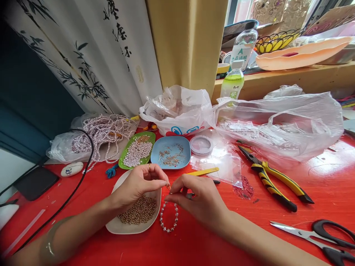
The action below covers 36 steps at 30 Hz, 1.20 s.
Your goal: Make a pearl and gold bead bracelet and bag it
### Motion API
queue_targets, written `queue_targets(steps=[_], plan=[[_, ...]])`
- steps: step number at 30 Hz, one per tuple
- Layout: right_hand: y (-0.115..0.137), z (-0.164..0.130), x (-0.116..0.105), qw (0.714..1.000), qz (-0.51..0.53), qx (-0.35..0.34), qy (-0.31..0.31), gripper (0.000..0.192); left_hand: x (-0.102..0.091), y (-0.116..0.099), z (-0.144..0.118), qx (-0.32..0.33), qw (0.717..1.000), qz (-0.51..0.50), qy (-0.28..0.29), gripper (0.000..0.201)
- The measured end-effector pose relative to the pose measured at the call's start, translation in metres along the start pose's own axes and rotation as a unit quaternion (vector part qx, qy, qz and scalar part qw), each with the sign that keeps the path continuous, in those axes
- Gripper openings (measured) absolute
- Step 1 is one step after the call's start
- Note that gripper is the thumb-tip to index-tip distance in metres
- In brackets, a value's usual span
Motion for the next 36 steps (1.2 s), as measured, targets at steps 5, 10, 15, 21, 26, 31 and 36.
queue_targets(steps=[5, 10, 15, 21, 26, 31, 36], plan=[[0.0, 0.012, 0.007, 0.998, 0.055, 0.012, -0.01, 0.018, -0.006, 0.001, -0.002, -0.009, 0.994, -0.105, -0.01, 0.008], [0.001, 0.013, 0.005, 0.996, 0.075, 0.027, -0.031, 0.019, -0.005, 0.002, -0.006, -0.044, 0.983, -0.175, 0.0, 0.009], [0.007, 0.011, 0.004, 0.995, 0.087, 0.033, -0.025, 0.02, -0.001, 0.002, -0.009, -0.064, 0.983, -0.171, 0.007, 0.007], [0.0, 0.007, 0.008, 0.994, 0.091, 0.061, -0.006, 0.024, 0.001, 0.0, -0.013, -0.067, 0.987, -0.147, 0.012, 0.011], [-0.003, 0.002, 0.012, 0.991, 0.109, 0.071, 0.019, 0.025, 0.002, 0.002, -0.015, -0.09, 0.98, -0.176, 0.025, 0.013], [0.004, 0.001, 0.009, 0.995, 0.096, 0.04, -0.001, 0.025, 0.002, 0.004, -0.016, -0.107, 0.98, -0.169, 0.019, 0.014], [0.007, 0.002, 0.007, 0.997, 0.071, 0.032, -0.013, 0.022, -0.001, 0.005, -0.015, -0.108, 0.986, -0.129, -0.001, 0.014]])
Point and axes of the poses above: each hand's wrist, its own z-axis towards the middle knuckle, its own x-axis out of the palm, y = z × x, the point moved 6 cm from there along z, towards the middle knuckle, and after that the axes turned 3 degrees about z, right-handed, at the moved point
